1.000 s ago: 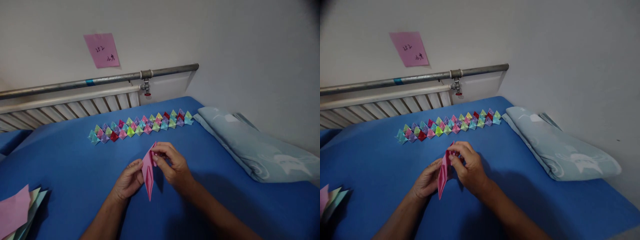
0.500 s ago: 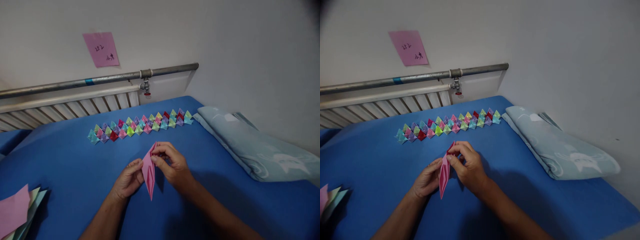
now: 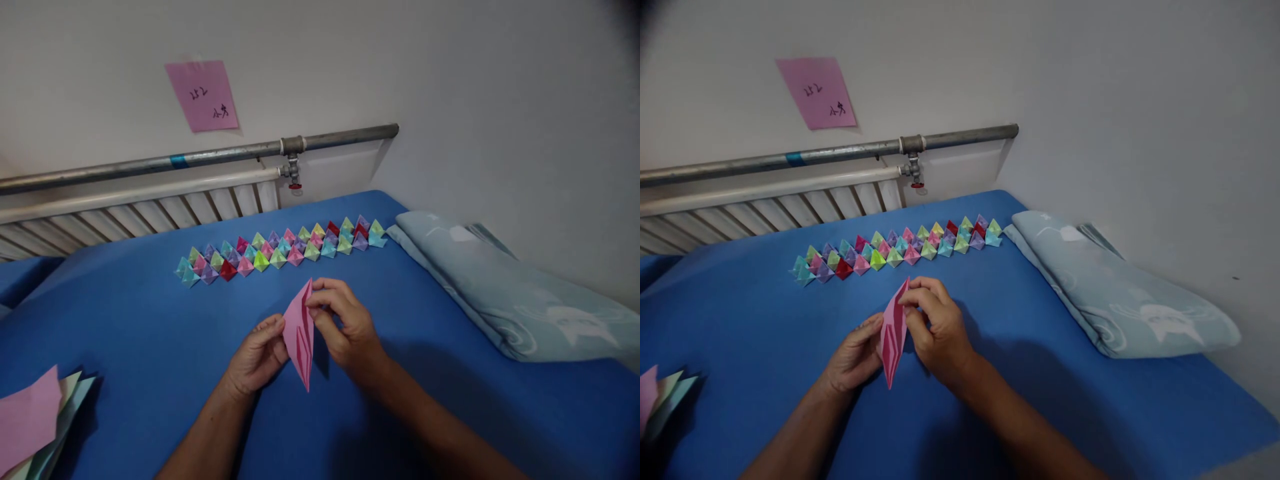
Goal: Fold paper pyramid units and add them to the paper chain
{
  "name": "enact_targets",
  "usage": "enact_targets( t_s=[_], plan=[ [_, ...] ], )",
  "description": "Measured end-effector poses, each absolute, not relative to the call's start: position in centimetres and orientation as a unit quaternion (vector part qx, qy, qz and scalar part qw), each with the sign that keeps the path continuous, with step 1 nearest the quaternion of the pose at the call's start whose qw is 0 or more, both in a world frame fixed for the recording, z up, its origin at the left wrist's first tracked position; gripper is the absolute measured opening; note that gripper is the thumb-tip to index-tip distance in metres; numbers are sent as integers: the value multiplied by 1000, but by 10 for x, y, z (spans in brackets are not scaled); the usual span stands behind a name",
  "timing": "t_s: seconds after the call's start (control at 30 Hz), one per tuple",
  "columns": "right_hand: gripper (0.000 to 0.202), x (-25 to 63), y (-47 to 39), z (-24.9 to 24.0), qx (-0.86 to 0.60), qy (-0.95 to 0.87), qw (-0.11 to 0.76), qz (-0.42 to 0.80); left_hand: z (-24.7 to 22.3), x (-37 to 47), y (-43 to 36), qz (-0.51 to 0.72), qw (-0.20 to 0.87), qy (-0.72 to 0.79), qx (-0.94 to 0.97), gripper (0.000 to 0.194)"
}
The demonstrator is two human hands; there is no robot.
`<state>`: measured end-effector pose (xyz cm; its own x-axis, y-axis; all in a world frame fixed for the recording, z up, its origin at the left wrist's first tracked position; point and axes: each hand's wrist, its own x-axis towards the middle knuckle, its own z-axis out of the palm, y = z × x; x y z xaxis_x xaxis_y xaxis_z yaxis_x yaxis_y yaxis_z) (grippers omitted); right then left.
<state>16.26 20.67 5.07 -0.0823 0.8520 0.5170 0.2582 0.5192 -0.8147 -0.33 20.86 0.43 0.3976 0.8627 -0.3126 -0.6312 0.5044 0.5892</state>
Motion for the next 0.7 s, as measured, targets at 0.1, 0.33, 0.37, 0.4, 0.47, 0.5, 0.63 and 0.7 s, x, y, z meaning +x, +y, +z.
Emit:
enact_targets(
  t_s=[0.1,0.33,0.37,0.4,0.47,0.5,0.63,0.7],
  plan=[
    [21,164,209,48,-422,-700,514,261,4,-2,209,466,806,310,194,20],
    [18,165,218,34,-435,-675,424,419,5,-1,210,468,790,329,219,25],
    [17,165,218,32,-434,-668,414,440,5,0,210,463,792,330,224,26],
    [15,165,219,31,-434,-659,406,461,6,0,210,459,793,330,227,27],
    [14,164,220,28,-436,-632,393,507,6,1,210,453,794,334,229,30],
    [13,164,220,27,-435,-618,387,527,7,2,210,452,793,338,229,30],
    [15,163,220,23,-434,-602,378,554,6,2,210,458,776,361,238,28],
    [17,163,220,22,-445,-595,374,555,5,2,210,459,769,368,251,29]
  ],
)
